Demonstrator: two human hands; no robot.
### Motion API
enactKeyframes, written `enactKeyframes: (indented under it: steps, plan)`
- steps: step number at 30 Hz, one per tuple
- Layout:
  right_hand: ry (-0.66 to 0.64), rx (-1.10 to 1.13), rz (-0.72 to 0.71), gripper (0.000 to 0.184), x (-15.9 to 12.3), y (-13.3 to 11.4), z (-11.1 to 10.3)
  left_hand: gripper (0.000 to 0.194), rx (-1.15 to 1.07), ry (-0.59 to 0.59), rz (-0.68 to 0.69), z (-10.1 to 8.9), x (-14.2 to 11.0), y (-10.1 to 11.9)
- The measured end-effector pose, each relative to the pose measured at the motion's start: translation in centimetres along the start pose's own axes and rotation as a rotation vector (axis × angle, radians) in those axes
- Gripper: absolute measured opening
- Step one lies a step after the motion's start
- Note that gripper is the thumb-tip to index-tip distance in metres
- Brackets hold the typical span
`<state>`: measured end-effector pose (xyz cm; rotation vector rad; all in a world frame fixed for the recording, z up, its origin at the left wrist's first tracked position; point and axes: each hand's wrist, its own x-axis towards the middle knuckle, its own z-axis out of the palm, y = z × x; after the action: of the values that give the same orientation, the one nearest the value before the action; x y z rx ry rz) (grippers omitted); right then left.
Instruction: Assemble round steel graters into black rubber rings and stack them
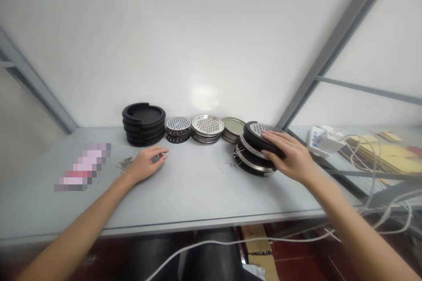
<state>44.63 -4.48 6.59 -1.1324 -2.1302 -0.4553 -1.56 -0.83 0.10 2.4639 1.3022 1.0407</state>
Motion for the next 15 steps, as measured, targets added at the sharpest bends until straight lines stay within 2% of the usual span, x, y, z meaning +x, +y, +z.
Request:
enactKeyframes:
  steps: [5,10,15]
  plan:
    - [-0.057,0.065,0.033,0.041,-0.06,-0.23,0.12,0.022,0.004,-0.006,-0.025,-0.13,0.03,0.06]
    - [-0.015,0.085,0.058,0.039,-0.3,-0.1,0.6,0.023,-0.015,-0.007,-0.036,-0.18,0.02,0.19]
    - [-0.027,0.1,0.068,0.038,-0.42,-0.14,0.56,0.023,-0.017,-0.022,-0.046,-0.16,-0.01,0.24]
